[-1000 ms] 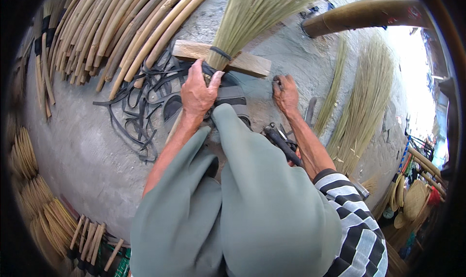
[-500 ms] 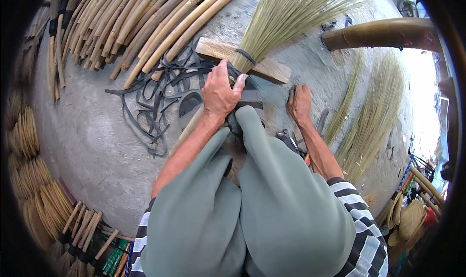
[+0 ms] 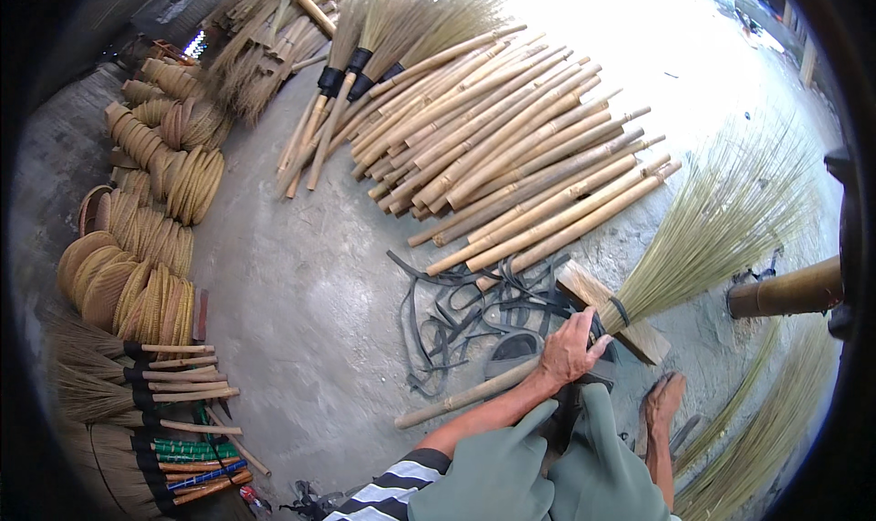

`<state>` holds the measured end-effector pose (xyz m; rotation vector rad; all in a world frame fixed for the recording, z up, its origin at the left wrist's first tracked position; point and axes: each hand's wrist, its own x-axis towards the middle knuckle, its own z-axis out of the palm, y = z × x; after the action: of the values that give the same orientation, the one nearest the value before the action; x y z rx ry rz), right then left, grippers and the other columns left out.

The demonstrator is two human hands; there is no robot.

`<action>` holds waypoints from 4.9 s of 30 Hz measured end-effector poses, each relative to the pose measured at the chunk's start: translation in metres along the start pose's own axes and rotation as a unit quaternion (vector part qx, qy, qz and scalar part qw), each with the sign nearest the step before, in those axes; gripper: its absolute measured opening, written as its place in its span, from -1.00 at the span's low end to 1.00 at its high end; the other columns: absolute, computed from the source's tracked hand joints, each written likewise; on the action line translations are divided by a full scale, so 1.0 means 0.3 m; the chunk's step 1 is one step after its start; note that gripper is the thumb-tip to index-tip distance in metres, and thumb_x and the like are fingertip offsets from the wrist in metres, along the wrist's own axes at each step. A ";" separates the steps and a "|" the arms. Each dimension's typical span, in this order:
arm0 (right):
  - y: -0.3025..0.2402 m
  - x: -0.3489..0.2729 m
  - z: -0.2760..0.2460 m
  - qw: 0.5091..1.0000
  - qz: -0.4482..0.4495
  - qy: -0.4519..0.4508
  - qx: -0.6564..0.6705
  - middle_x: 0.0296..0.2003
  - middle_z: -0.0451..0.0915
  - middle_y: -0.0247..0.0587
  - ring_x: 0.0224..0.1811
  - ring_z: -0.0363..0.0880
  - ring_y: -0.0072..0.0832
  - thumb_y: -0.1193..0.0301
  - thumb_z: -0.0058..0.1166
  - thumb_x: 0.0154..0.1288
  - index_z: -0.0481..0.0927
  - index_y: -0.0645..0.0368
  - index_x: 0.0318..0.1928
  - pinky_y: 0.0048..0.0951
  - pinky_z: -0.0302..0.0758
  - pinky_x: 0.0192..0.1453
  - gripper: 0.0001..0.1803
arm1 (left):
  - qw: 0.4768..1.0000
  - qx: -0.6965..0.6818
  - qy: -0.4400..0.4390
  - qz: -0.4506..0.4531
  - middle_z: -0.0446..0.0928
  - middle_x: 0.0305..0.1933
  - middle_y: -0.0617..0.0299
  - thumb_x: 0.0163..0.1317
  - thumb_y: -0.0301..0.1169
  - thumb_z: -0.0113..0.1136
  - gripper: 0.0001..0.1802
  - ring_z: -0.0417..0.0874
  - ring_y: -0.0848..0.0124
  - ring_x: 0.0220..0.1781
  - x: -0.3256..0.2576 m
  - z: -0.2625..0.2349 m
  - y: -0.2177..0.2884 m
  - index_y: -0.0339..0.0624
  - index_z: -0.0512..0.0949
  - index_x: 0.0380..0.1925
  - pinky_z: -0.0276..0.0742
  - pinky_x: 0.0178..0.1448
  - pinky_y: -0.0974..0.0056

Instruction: The person is making a broom by hand. They wrap a black strap around a bundle of straw and secure it with a hammer. The person then cuts the excess strap with scissors and continues to wrap and secure the broom.

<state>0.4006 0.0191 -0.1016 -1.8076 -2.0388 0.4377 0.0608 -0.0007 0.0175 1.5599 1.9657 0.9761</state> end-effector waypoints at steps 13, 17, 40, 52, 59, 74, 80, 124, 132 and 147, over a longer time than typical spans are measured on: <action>-0.042 -0.028 -0.053 0.981 0.137 0.016 0.134 -0.09 0.58 0.31 0.00 0.59 0.21 0.40 -0.03 0.75 0.47 0.39 0.04 0.05 0.50 0.18 -0.77 | 1.000 -0.025 0.015 0.000 0.67 0.25 -0.21 0.59 -0.06 0.31 -0.34 0.74 -0.25 0.23 0.005 -0.013 0.009 -0.25 0.46 0.48 0.70 0.26 -0.13; -0.071 -0.023 -0.040 0.979 0.157 0.008 0.132 -0.05 0.62 0.30 0.02 0.63 0.20 0.44 0.01 0.71 0.49 0.39 0.08 0.03 0.53 0.20 -0.79 | 1.000 -0.023 -0.002 -0.020 0.68 0.25 -0.22 0.60 -0.08 0.31 -0.36 0.75 -0.23 0.23 0.010 -0.017 0.015 -0.28 0.48 0.46 0.70 0.27 -0.12; -0.406 0.021 -0.165 0.955 0.147 -0.036 0.256 -0.24 0.61 -0.02 -0.17 0.65 -0.24 0.58 0.19 0.47 0.58 0.27 0.03 -0.16 0.61 0.04 -0.81 | 0.997 -0.052 0.047 0.020 0.64 0.32 -0.18 0.42 -0.25 0.51 -0.35 0.71 -0.13 0.34 0.046 -0.032 0.028 -0.30 0.52 0.41 0.64 0.44 -0.02; -0.718 0.172 -0.149 0.926 0.052 -0.037 0.372 -0.23 0.68 -0.17 -0.20 0.75 -0.43 0.55 0.33 0.53 0.55 0.23 0.12 -0.30 0.71 -0.07 -0.73 | 0.996 -0.071 0.046 0.033 0.63 0.27 -0.20 0.37 -0.39 0.50 -0.36 0.69 -0.19 0.32 0.033 0.017 -0.008 -0.31 0.48 0.38 0.61 0.43 -0.09; -0.777 0.173 -0.118 0.924 0.033 -0.055 0.378 -0.13 0.70 -0.07 -0.18 0.80 -0.33 0.59 0.31 0.52 0.51 0.26 0.17 -0.25 0.75 -0.05 -0.68 | 0.995 -0.086 0.039 0.021 0.64 0.29 -0.16 0.34 -0.39 0.54 -0.34 0.69 -0.17 0.34 0.031 0.006 0.004 -0.28 0.48 0.37 0.62 0.43 -0.09; -0.798 0.199 -0.109 0.942 -0.027 -0.047 0.331 -0.19 0.68 0.00 -0.22 0.81 -0.22 0.59 0.31 0.48 0.53 0.24 0.13 -0.19 0.72 -0.11 -0.69 | 0.994 -0.076 0.050 0.052 0.63 0.33 -0.17 0.31 -0.43 0.53 -0.42 0.68 -0.18 0.37 0.033 0.011 -0.013 -0.28 0.50 0.27 0.61 0.46 -0.10; -0.801 0.221 -0.125 0.956 -0.097 -0.049 0.273 -0.17 0.63 0.11 -0.14 0.76 0.06 0.60 0.31 0.40 0.53 0.26 0.13 -0.03 0.69 -0.05 -0.65 | 0.994 -0.084 0.059 0.046 0.64 0.33 -0.18 0.28 -0.48 0.52 -0.47 0.68 -0.18 0.38 0.030 0.016 -0.009 -0.25 0.53 0.21 0.62 0.45 -0.10; -0.025 -0.602 -0.231 0.978 -0.018 -0.209 -0.019 -0.12 0.53 0.22 0.02 0.51 0.26 0.32 0.44 0.19 0.50 0.27 0.02 0.20 0.45 0.12 -0.50 | 0.985 -0.148 0.081 0.036 0.75 0.21 -0.15 0.28 -0.46 0.52 -0.81 0.76 -0.11 0.32 0.047 0.016 -0.026 -0.19 0.73 -0.14 0.64 0.45 -0.02; -0.211 -0.452 -0.422 0.935 0.229 -0.259 0.077 -0.22 0.66 0.23 -0.19 0.72 0.18 0.29 0.34 0.37 0.41 0.25 0.07 0.14 0.61 -0.05 -0.53 | 0.979 -0.189 0.073 0.024 0.76 0.25 -0.09 0.30 -0.46 0.53 -0.81 0.77 -0.04 0.32 0.051 0.009 -0.038 -0.21 0.73 -0.13 0.65 0.43 0.03; -0.582 -0.129 -0.410 0.967 -0.034 -0.185 0.171 -0.22 0.71 0.14 -0.22 0.77 0.11 0.30 0.34 0.58 0.62 0.15 0.18 -0.04 0.66 -0.10 -0.68 | 0.976 -0.209 0.062 0.015 0.75 0.27 -0.07 0.33 -0.47 0.50 -0.82 0.76 0.02 0.35 0.054 0.009 -0.062 -0.25 0.73 -0.12 0.61 0.47 0.06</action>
<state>0.3104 -0.0434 0.0857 -1.5275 -2.0857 1.1025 0.0465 0.0136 0.0030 1.3179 1.6735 1.4220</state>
